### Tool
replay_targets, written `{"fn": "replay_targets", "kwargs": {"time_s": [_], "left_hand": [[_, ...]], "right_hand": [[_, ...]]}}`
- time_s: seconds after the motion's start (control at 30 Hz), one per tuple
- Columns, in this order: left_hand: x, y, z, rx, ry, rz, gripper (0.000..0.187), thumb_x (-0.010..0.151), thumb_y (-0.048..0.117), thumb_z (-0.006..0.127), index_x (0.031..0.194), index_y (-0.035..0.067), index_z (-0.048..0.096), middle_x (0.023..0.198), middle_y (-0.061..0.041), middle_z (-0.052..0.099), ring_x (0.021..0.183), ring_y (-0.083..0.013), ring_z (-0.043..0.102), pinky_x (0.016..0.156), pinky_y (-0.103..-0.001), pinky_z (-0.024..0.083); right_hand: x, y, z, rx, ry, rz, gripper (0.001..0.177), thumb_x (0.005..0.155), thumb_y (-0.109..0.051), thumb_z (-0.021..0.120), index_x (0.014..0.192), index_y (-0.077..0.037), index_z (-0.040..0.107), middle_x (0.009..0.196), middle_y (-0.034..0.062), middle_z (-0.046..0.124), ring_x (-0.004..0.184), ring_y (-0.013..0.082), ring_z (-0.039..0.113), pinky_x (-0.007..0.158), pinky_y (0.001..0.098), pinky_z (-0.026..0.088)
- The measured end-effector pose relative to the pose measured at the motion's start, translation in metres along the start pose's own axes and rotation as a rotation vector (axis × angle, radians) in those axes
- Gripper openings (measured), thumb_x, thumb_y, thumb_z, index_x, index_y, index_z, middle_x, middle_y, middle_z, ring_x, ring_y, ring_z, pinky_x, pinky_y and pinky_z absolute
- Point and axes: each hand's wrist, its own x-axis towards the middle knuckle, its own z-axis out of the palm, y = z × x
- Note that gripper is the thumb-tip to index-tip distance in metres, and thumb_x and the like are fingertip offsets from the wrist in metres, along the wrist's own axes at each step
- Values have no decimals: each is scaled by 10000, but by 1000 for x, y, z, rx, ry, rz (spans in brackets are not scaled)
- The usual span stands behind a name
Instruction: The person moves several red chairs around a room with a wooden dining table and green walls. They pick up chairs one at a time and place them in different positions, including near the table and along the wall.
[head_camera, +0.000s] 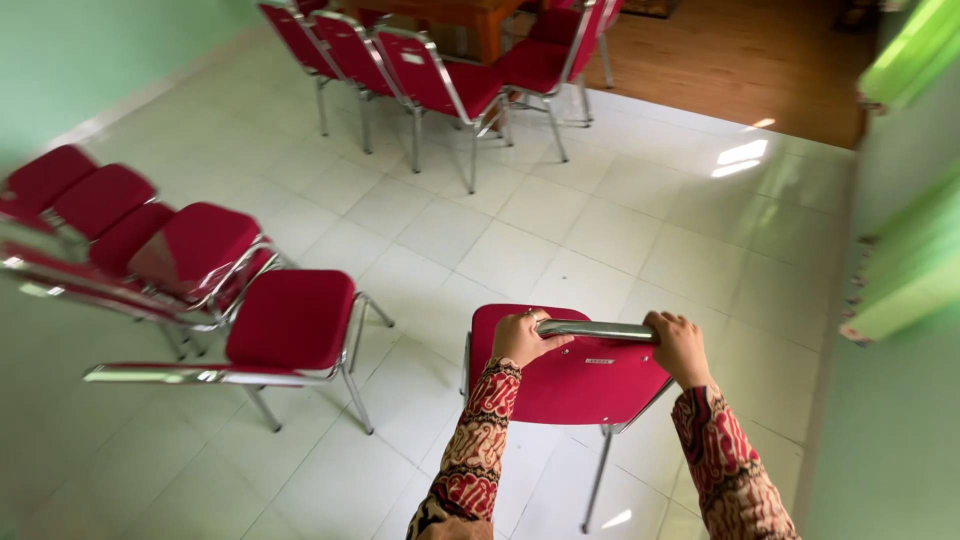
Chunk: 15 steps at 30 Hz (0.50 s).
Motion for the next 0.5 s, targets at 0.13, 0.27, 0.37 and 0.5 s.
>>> {"fn": "replay_targets", "kwargs": {"time_s": [0.13, 0.27, 0.37, 0.5], "left_hand": [[-45, -24, -26, -38, 238, -227, 470, 770, 548, 850, 825, 90, 761, 625, -19, 715, 495, -113, 660, 471, -272, 548], [-91, -30, -54, -1, 426, -308, 449, 790, 493, 871, 819, 59, 759, 649, -76, 711, 520, -164, 678, 482, -291, 548], [-92, -28, -50, -31, 578, -231, 436, 811, 459, 859, 834, 38, 746, 683, -89, 724, 553, -167, 702, 494, -280, 562], [-86, -29, -27, -115, 453, -327, 391, 902, 445, 812, 873, 61, 741, 690, -51, 736, 529, -132, 705, 473, -251, 564]], "right_hand": [[67, -55, 20, -11, -7, -230, 321, 756, 9, 699, 1010, -186, 709, 991, -13, 710, 1034, 249, 640, 959, 438, 480], [108, -125, 48, -98, -108, -413, 300, 808, 24, 678, 993, -210, 710, 1017, -42, 706, 1077, 219, 637, 972, 429, 478], [121, -132, 49, -111, -94, -381, 265, 809, -2, 708, 972, -211, 709, 1024, -33, 696, 1097, 235, 627, 1003, 424, 468], [123, -122, 46, -88, -42, -339, 282, 770, 16, 743, 948, -200, 709, 1022, -47, 695, 1059, 228, 623, 1051, 398, 464]]}}
